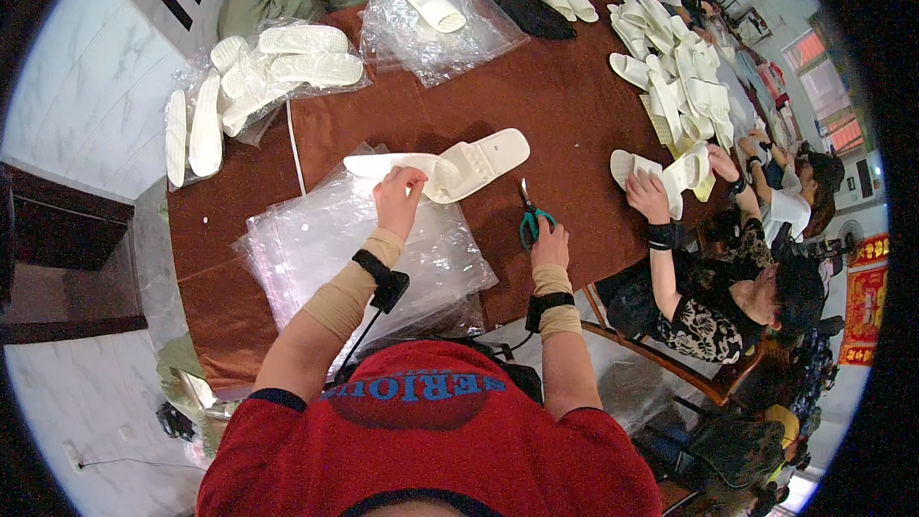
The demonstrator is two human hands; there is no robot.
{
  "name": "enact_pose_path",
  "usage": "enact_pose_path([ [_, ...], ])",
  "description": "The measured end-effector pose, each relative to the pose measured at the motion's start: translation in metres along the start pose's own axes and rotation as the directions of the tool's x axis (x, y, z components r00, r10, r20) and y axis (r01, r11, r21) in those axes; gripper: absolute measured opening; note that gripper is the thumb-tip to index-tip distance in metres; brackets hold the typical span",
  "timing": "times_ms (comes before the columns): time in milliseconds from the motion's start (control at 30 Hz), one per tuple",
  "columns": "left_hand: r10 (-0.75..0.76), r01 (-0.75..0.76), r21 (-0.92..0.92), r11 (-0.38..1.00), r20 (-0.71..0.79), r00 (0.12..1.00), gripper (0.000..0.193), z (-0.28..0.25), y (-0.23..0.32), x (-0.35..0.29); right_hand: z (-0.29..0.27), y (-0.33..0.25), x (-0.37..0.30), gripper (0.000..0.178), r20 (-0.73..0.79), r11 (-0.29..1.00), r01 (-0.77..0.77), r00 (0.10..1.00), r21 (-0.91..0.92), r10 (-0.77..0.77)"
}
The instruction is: Organizing and bagging white shoe insoles and outsoles in a manufacturing setting.
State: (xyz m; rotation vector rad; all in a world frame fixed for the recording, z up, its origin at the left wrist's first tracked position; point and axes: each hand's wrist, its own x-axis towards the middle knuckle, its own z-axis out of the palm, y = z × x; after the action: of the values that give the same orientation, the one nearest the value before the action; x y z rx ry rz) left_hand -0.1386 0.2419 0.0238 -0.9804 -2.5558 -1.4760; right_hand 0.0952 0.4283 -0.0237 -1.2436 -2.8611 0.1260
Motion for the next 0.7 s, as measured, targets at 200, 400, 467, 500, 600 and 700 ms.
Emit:
enact_pose_path([
  [200, 0.096, -0.081, 0.217, 0.973, -0.062, 0.993, 0.005, -0.002, 0.019, 0.016, 0.001, -0.007, 0.012, 0.068, 0.130, 0.983, -0.112, 0.987, 0.146, 0.093],
  [400, 0.076, -0.066, 0.158, 0.985, -0.057, 0.995, 0.001, 0.007, 0.025, 0.029, 0.000, 0.004, 0.036, 0.067, -0.036, 0.582, 0.078, 0.996, 0.809, -0.084],
  [467, 0.072, -0.055, 0.195, 0.979, -0.083, 0.994, 0.001, -0.002, 0.018, 0.032, -0.074, -0.057, 0.024, 0.070, 0.097, 0.680, -0.004, 0.990, 0.733, -0.099],
  [500, 0.087, -0.072, 0.188, 0.980, -0.070, 0.994, 0.001, -0.001, 0.022, 0.035, -0.093, -0.071, 0.020, 0.071, -0.052, 0.845, 0.193, 0.980, 0.499, -0.193],
  [600, 0.142, -0.129, 0.188, 0.974, -0.061, 0.988, 0.003, 0.002, 0.034, 0.040, -0.106, -0.087, 0.025, 0.072, -0.173, 0.913, 0.392, 0.912, 0.109, -0.371],
  [700, 0.188, -0.172, 0.211, 0.962, -0.057, 0.981, 0.004, 0.005, 0.039, 0.041, -0.104, -0.100, 0.032, 0.070, -0.156, 0.903, 0.430, 0.893, 0.009, -0.423],
])
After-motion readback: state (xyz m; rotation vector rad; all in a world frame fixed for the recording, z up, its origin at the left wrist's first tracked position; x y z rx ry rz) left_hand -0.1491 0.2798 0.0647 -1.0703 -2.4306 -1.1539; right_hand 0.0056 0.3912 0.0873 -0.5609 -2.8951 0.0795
